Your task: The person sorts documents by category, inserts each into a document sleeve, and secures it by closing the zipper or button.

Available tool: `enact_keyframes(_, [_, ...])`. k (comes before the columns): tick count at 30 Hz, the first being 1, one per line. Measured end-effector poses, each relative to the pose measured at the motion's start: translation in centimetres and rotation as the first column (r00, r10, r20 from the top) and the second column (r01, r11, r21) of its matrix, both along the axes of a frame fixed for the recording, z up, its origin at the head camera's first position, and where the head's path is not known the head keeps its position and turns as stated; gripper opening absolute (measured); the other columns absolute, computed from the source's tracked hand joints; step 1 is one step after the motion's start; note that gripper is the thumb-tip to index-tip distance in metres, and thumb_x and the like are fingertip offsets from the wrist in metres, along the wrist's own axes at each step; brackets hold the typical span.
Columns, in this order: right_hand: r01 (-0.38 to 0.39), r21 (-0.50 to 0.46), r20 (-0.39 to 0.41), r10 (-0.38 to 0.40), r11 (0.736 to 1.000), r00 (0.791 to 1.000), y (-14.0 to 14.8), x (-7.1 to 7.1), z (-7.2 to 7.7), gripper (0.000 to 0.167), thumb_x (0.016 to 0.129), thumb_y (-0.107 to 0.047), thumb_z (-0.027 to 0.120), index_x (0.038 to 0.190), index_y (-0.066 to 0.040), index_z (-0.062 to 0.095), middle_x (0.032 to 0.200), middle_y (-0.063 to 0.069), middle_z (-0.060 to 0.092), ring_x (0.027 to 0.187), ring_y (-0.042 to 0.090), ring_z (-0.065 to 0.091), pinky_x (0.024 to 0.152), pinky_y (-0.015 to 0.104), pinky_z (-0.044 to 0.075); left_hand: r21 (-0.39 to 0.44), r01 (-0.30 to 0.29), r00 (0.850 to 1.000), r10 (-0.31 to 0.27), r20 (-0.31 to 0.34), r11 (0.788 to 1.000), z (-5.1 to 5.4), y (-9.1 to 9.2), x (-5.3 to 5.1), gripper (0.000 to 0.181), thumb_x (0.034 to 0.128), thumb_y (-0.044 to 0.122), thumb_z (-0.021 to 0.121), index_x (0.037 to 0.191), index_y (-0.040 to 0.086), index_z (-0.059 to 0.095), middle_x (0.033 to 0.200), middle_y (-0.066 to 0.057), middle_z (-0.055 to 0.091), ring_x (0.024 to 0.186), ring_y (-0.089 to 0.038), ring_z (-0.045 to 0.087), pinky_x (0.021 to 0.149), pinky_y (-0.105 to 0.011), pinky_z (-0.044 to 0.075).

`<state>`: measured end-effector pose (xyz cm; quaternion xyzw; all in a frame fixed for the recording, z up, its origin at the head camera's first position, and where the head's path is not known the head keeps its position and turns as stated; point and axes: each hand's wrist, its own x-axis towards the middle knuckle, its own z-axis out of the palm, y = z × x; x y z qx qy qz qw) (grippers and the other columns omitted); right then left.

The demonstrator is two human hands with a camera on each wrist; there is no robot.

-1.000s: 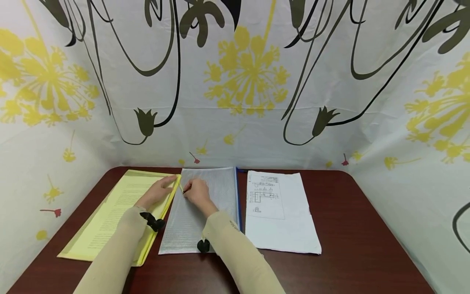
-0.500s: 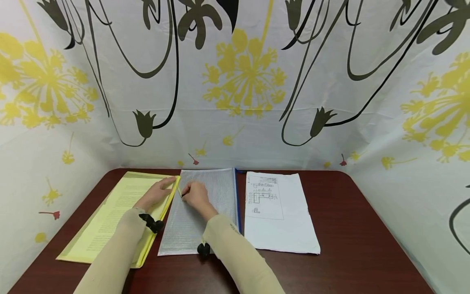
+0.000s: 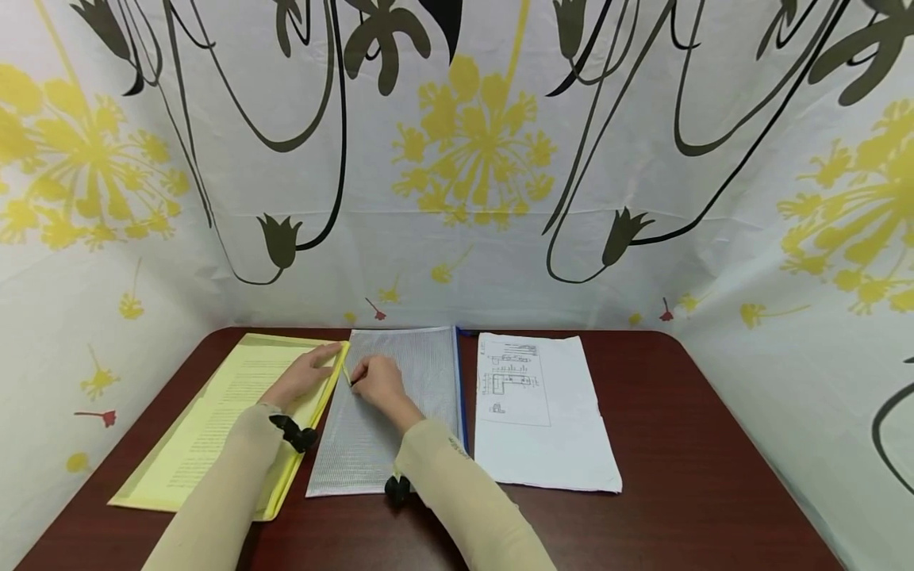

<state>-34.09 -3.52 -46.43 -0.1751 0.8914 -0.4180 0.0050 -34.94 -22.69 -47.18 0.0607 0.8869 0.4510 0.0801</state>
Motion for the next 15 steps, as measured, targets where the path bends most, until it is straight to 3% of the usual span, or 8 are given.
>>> enact_keyframes(15, [-0.036,0.018,0.005,0.036,0.999,0.999,0.19,0.59,0.1,0.008,0.077,-0.001,0.08,0.081,-0.005,0.075,0.076,0.004,0.072,0.06,0.003,0.053,0.055,0.014,0.044,-0.007,0.001,1.0,-0.001,-0.006,1.0,-0.15,-0.06,-0.15,0.054,0.1046,0.009,0.045,0.156,0.009,0.031,0.165,-0.019,0.021,0.153,-0.042,0.016,0.123,-0.06,0.016])
